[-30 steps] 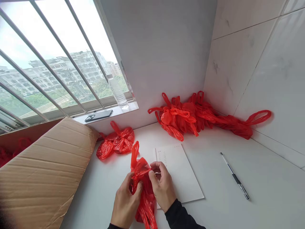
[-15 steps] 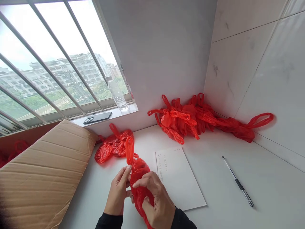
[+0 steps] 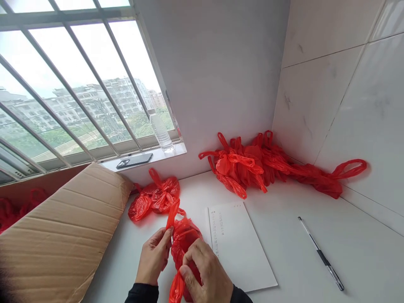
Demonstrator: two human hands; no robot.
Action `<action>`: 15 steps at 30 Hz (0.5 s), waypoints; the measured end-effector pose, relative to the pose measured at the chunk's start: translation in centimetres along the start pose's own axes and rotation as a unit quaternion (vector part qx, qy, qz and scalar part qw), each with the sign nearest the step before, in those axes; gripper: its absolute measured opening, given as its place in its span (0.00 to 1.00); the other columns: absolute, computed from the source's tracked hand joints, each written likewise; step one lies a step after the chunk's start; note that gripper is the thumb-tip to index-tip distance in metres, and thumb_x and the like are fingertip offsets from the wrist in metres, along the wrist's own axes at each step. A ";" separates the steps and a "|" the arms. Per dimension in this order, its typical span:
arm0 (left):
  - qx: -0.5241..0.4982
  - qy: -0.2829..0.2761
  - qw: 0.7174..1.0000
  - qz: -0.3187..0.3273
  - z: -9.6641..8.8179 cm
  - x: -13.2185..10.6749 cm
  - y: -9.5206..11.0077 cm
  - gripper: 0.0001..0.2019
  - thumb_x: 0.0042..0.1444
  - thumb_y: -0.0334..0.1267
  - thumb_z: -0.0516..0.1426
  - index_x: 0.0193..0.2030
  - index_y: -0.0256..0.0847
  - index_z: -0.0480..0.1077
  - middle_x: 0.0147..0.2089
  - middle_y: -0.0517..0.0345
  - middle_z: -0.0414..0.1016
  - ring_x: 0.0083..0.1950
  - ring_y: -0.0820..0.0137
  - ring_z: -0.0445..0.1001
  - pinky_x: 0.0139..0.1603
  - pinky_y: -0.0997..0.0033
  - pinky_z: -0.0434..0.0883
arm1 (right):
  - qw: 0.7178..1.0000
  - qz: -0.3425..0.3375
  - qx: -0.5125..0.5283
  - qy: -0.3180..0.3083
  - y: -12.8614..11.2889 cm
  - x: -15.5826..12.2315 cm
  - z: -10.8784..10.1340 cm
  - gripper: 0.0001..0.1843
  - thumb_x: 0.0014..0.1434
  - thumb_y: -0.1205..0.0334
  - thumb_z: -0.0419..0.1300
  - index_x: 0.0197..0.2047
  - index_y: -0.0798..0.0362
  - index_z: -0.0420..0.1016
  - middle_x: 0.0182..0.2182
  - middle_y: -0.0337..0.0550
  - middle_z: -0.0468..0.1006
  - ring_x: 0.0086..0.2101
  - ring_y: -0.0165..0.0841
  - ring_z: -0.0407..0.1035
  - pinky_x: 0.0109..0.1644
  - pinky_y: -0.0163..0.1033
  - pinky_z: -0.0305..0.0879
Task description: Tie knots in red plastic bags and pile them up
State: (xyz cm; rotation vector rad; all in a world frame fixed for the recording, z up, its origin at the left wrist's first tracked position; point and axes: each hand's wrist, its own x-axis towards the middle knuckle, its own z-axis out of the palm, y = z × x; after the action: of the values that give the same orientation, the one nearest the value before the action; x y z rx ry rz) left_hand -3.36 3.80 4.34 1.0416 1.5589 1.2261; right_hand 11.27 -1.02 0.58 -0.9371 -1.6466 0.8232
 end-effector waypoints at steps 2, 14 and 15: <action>0.019 0.001 1.000 0.002 0.0 -0.1 -0.2 0.22 0.48 0.59 0.60 0.25 0.41 0.64 0.17 0.70 0.56 0.13 0.80 0.48 0.11 0.78 0.49 | 1.000 -0.004 0.008 0.006 0.1 0.2 0.0 0.12 0.66 0.55 0.50 0.32 0.50 0.64 0.32 0.40 0.70 0.33 0.33 0.67 0.38 0.37 0.62; 0.040 -0.042 0.984 0.167 1.3 4.2 3.7 0.15 0.52 0.52 0.59 0.32 0.41 0.67 0.28 0.62 0.69 0.32 0.70 0.69 0.35 0.74 0.67 | 0.971 0.102 0.109 0.188 1.5 1.4 0.5 0.19 0.65 0.44 0.50 0.41 0.50 0.72 0.29 0.41 0.74 0.32 0.35 0.71 0.35 0.34 0.68; 0.055 -0.039 0.981 0.181 1.5 5.7 4.5 0.16 0.53 0.53 0.58 0.34 0.40 0.68 0.28 0.61 0.70 0.32 0.70 0.70 0.35 0.74 0.68 | 0.967 0.113 0.110 0.200 1.9 1.5 0.6 0.20 0.65 0.43 0.50 0.41 0.51 0.72 0.28 0.41 0.73 0.30 0.35 0.71 0.33 0.34 0.67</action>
State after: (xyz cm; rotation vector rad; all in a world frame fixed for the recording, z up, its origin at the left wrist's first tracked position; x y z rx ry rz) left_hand -3.00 10.41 7.78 1.4771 1.4279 1.3323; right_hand 10.81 1.13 -0.60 -1.0648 -1.0914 0.8821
